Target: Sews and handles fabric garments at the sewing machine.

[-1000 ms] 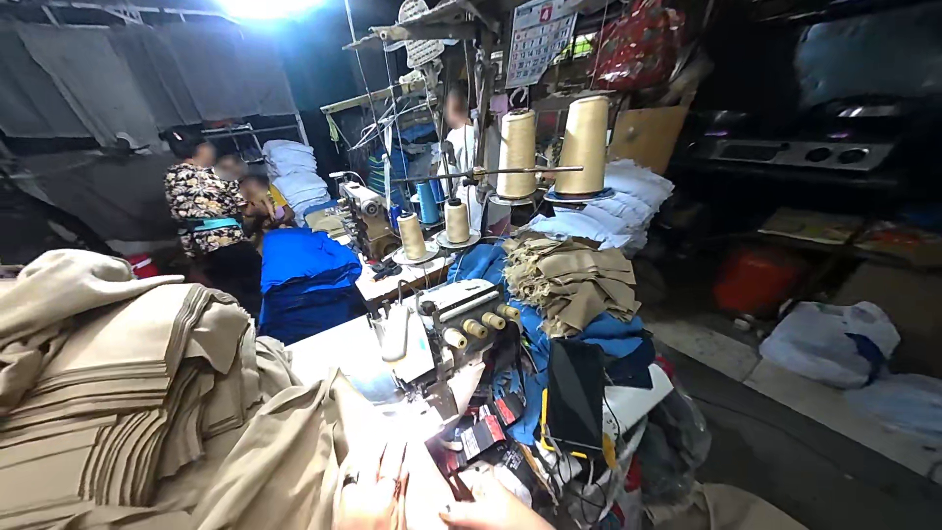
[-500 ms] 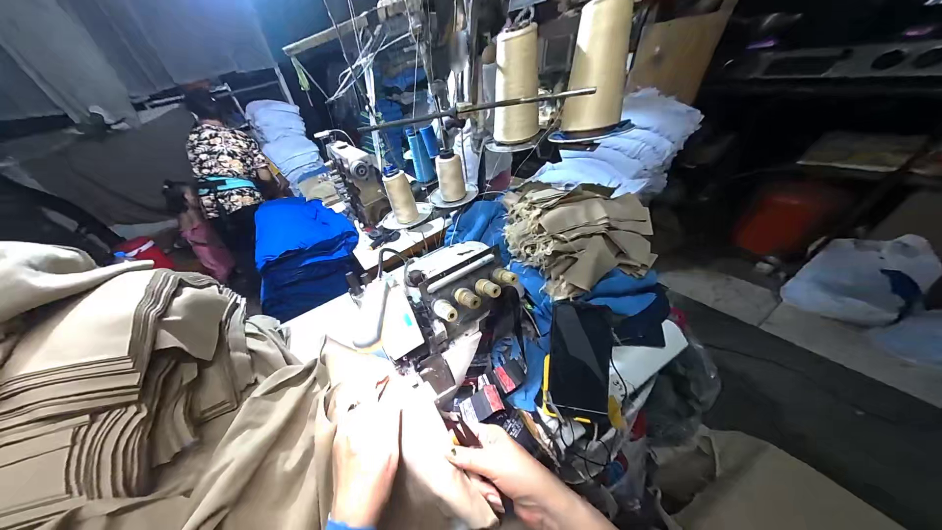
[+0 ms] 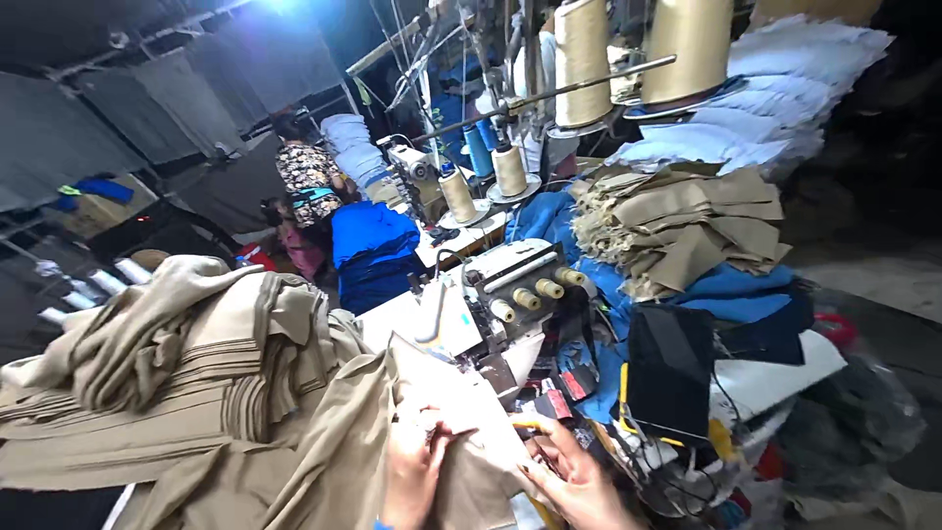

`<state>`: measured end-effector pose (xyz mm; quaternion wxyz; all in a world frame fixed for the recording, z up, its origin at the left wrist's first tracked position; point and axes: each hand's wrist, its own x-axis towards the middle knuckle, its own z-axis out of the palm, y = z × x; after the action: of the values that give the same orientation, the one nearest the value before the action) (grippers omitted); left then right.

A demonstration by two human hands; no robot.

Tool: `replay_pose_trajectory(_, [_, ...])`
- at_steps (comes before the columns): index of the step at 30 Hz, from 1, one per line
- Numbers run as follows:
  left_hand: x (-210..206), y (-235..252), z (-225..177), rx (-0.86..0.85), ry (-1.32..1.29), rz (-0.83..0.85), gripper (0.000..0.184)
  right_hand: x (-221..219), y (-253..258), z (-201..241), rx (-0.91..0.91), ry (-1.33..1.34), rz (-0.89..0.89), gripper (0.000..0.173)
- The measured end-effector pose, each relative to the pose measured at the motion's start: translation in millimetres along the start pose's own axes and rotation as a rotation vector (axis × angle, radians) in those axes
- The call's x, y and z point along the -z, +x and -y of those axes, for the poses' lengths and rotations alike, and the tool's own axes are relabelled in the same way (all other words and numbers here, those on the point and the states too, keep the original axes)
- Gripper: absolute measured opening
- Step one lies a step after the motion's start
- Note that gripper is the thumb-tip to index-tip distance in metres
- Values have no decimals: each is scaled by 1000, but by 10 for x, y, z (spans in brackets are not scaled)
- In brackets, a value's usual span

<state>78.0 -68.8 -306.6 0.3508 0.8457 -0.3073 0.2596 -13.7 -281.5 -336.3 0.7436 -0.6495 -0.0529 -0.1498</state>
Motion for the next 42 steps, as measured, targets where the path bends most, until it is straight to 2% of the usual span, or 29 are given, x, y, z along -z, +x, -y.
replay_pose_trajectory(3, [20,36,-74,18,127,-2,23,72,-11,-8,-15,-50,69,32])
replay_pose_trajectory(6, [81,24,-122,-5,139,61,19,128,12,-107,-106,-96,77,27])
replay_pose_trajectory(8, [206,48,-221,23,-63,184,20,158,35,-127,-185,-58,69,27])
replay_pose_trajectory(11, [337,223,-436,78,-595,441,22,209,66,-91,-280,0,102,21])
replay_pose_trajectory(12, [337,293,-513,87,-676,494,22,218,76,-60,-333,21,119,18])
replay_pose_trajectory(13, [312,363,-583,85,-653,507,22,221,83,-25,-394,61,134,15])
replay_pose_trajectory(15, [168,486,-655,72,-376,432,25,229,91,34,-515,153,149,12])
replay_pose_trajectory(17, [-64,573,-523,25,-165,335,19,255,99,98,-666,239,128,23])
replay_pose_trajectory(20, [-261,605,-246,125,-135,272,10,313,106,134,-784,349,126,34])
replay_pose_trajectory(22, [-310,587,-154,179,-155,227,9,359,96,128,-783,353,155,33])
replay_pose_trajectory(28, [-280,600,-126,179,-185,185,10,387,81,94,-759,308,189,20])
replay_pose_trajectory(34, [-191,676,-85,164,-195,218,8,387,43,77,-722,249,215,9])
replay_pose_trajectory(38, [-173,675,-91,203,-222,199,8,388,-1,98,-675,167,216,17])
replay_pose_trajectory(42, [-113,539,-101,262,-292,181,9,381,-101,159,-572,54,229,16])
